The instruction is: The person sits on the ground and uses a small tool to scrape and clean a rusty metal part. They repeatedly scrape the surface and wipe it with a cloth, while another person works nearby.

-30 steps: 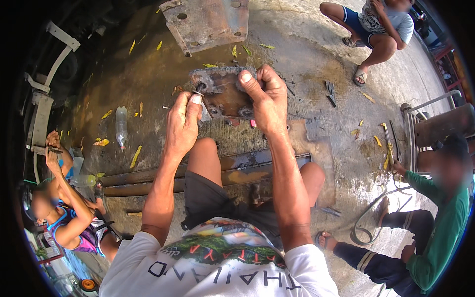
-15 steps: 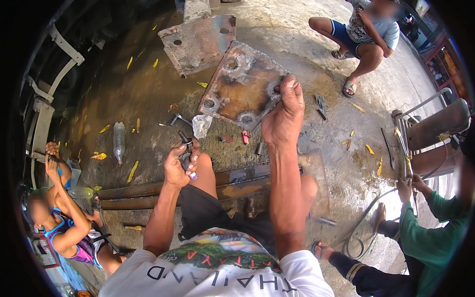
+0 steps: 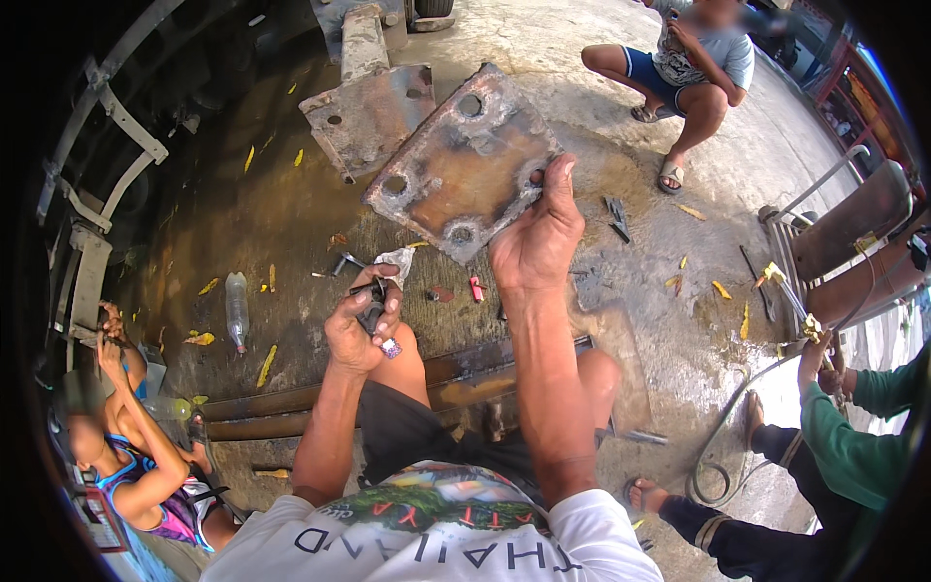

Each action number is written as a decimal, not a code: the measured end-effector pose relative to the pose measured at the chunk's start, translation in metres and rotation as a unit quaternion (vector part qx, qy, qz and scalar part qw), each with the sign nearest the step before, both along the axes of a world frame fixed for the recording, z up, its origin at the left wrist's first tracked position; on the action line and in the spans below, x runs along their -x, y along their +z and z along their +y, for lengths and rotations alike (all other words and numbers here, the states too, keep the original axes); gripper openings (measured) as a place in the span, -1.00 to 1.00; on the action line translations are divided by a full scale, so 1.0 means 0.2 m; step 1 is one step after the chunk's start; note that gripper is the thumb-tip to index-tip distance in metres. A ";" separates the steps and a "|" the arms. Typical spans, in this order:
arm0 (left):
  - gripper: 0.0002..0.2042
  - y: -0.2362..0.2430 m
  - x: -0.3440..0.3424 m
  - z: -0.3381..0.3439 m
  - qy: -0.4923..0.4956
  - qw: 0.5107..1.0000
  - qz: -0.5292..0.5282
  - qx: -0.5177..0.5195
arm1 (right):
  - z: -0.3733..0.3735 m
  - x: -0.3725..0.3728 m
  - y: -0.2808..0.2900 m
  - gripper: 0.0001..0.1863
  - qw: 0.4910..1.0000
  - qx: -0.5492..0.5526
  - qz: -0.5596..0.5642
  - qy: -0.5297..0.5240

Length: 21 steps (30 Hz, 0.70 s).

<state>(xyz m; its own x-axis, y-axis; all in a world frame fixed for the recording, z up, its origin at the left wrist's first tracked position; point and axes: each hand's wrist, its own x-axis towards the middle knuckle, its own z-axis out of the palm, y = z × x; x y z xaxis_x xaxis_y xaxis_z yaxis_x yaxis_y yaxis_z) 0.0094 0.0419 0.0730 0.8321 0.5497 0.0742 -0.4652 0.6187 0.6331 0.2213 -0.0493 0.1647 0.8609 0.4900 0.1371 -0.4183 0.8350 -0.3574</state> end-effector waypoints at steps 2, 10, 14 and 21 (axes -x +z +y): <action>-0.67 0.00 -0.03 0.01 -0.004 1.000 -0.014 0.005 | 0.01 0.00 0.01 -0.75 1.000 -0.016 0.013 0.005; -0.72 0.30 -0.23 -0.10 0.164 0.910 0.185 -0.334 | 0.01 0.06 0.02 -0.70 0.997 -0.062 0.017 0.053; -0.75 0.39 -0.23 -0.12 0.264 0.835 0.177 -0.450 | 0.02 0.11 -0.02 -0.66 0.995 -0.060 0.002 0.080; -0.81 0.76 -0.04 0.12 0.228 0.769 0.214 -0.558 | -0.06 -0.11 -0.19 -0.69 0.928 0.171 -0.261 0.205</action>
